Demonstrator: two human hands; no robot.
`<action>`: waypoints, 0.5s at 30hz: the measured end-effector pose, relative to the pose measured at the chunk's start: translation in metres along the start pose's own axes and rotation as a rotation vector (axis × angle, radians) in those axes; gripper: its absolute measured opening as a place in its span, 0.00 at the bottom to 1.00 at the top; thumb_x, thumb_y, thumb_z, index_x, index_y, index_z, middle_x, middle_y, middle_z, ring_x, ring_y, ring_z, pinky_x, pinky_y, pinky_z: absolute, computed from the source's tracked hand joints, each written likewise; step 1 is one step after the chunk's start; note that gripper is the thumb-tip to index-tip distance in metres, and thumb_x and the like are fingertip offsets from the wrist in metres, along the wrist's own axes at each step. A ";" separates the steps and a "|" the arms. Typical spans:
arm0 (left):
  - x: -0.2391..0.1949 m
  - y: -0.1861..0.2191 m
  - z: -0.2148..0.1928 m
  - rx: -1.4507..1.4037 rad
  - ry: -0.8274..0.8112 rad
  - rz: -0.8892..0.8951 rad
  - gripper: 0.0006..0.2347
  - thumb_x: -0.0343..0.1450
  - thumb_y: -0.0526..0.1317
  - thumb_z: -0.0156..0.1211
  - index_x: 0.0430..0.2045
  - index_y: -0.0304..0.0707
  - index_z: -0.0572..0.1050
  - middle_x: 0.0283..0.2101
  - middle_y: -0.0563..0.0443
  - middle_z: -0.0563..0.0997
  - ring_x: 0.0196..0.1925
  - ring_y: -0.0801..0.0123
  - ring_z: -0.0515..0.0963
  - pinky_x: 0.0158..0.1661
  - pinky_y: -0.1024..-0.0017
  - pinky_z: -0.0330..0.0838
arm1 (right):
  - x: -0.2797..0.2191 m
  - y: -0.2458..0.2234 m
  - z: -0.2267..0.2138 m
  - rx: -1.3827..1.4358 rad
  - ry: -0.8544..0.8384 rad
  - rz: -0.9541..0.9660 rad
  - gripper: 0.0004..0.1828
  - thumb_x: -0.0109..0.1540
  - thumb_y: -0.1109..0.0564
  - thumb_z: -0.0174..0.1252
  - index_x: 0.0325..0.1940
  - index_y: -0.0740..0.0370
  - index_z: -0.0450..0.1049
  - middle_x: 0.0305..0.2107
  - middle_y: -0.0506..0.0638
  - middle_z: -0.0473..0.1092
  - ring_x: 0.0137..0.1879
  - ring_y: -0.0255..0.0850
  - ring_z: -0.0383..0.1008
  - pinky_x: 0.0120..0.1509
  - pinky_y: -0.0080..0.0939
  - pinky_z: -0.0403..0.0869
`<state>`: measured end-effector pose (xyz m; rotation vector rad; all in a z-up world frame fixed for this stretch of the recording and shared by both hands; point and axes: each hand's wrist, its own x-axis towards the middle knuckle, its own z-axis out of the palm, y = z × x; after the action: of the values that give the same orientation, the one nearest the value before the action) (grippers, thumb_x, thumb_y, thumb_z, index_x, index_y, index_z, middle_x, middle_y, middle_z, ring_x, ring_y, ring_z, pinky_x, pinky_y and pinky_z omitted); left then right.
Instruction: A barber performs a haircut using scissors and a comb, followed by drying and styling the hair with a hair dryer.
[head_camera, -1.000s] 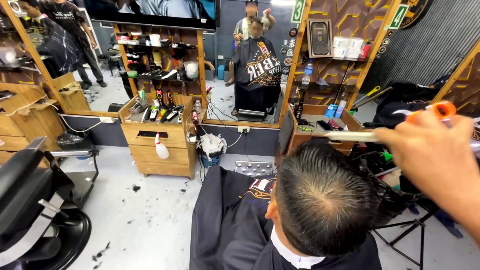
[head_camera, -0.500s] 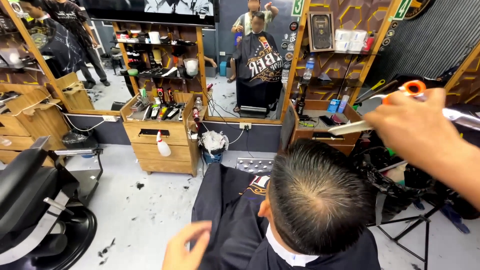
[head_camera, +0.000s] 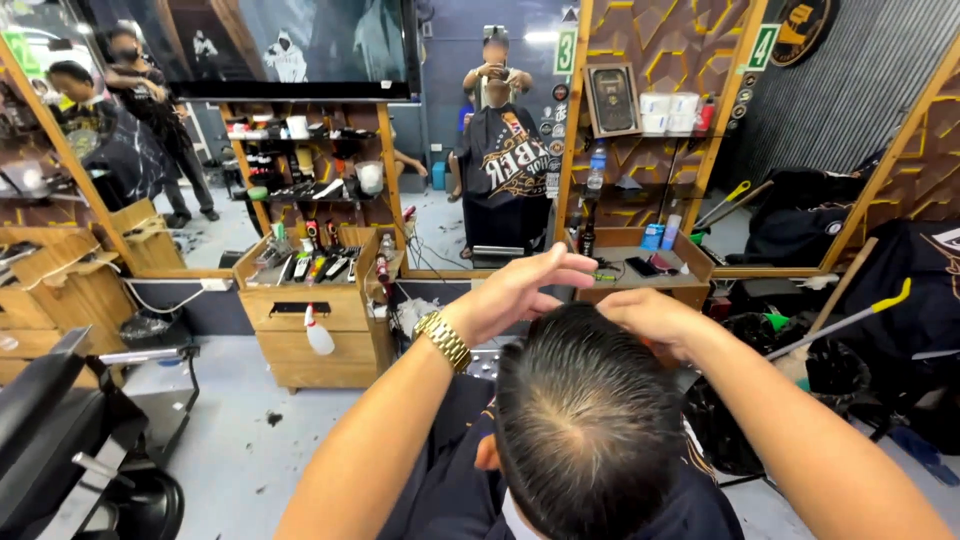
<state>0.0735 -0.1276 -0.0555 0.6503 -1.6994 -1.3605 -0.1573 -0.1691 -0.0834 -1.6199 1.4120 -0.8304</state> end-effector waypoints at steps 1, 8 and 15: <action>0.009 0.003 0.001 0.055 -0.035 0.068 0.29 0.73 0.64 0.47 0.59 0.41 0.73 0.58 0.39 0.76 0.52 0.53 0.80 0.56 0.53 0.71 | -0.003 -0.007 0.006 0.032 -0.075 0.016 0.12 0.58 0.57 0.58 0.41 0.54 0.85 0.18 0.54 0.72 0.24 0.42 0.72 0.25 0.46 0.74; -0.071 -0.018 -0.033 0.136 0.453 0.164 0.21 0.74 0.53 0.50 0.53 0.36 0.75 0.58 0.37 0.77 0.56 0.46 0.80 0.58 0.52 0.67 | -0.018 -0.013 -0.023 -0.051 -0.171 0.070 0.10 0.57 0.55 0.54 0.31 0.55 0.82 0.14 0.50 0.62 0.23 0.37 0.67 0.28 0.40 0.72; -0.068 -0.029 -0.003 -0.138 -0.074 0.204 0.43 0.66 0.75 0.28 0.61 0.39 0.71 0.66 0.34 0.70 0.73 0.40 0.56 0.68 0.40 0.34 | -0.039 -0.032 -0.033 -0.100 -0.211 0.065 0.10 0.58 0.50 0.56 0.28 0.55 0.79 0.14 0.46 0.60 0.26 0.37 0.64 0.33 0.41 0.68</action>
<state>0.1079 -0.0823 -0.1026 0.3427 -1.6633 -1.3552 -0.1780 -0.1348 -0.0384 -1.6736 1.3659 -0.5413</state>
